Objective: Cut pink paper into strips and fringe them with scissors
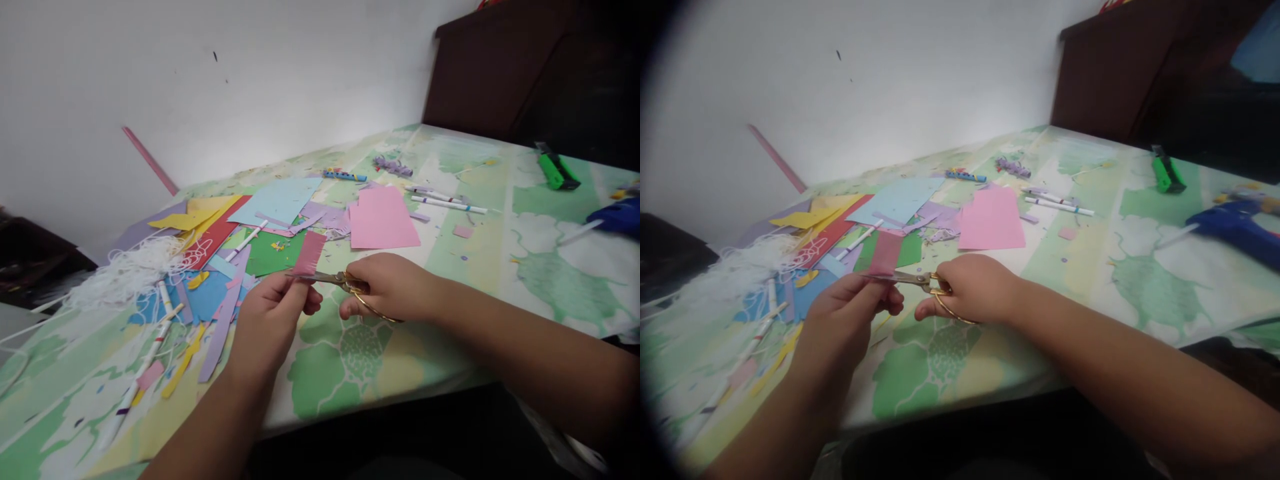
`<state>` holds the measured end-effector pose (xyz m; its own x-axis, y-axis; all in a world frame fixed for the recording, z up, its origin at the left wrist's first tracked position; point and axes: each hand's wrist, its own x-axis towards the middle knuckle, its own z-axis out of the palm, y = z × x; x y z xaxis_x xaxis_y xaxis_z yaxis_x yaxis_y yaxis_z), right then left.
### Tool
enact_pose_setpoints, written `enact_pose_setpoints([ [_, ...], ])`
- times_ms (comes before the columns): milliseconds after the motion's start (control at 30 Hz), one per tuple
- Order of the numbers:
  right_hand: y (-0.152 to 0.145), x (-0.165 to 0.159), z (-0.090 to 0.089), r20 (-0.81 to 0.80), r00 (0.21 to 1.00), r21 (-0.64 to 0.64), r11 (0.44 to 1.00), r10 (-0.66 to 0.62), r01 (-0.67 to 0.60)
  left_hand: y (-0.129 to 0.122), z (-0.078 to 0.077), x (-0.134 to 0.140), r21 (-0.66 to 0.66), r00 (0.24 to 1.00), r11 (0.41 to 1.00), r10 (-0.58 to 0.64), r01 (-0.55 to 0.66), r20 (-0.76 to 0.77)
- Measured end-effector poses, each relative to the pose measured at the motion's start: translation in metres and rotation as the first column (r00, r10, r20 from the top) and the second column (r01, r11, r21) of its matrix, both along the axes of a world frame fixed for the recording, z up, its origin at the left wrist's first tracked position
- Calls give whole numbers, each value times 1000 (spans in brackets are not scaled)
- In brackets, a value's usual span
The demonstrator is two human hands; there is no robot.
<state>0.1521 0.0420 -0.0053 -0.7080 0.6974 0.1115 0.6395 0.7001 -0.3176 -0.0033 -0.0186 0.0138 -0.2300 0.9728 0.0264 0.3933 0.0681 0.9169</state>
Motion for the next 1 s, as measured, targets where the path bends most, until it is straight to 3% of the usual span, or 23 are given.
enact_pose_setpoints([
  [333, -1, 0, 0, 1, 1000, -15, 1000, 25, -25, 0, 1, 2, 5, 999, 1000, 24, -24, -30],
  [533, 0, -1, -1, 15, 1000, -9, 1000, 14, -14, 1, -2, 2, 23, 999, 1000, 3, -4, 41],
  [867, -3, 0, 2, -3, 1000, -11, 1000, -14, 14, 1, -17, -2, 187, 983, 982, -26, -8, 182],
  [1000, -3, 1, 2, -3, 1000, -3, 1000, -17, 17, 2, -14, -1, 117, 989, 991, -78, 63, 127],
])
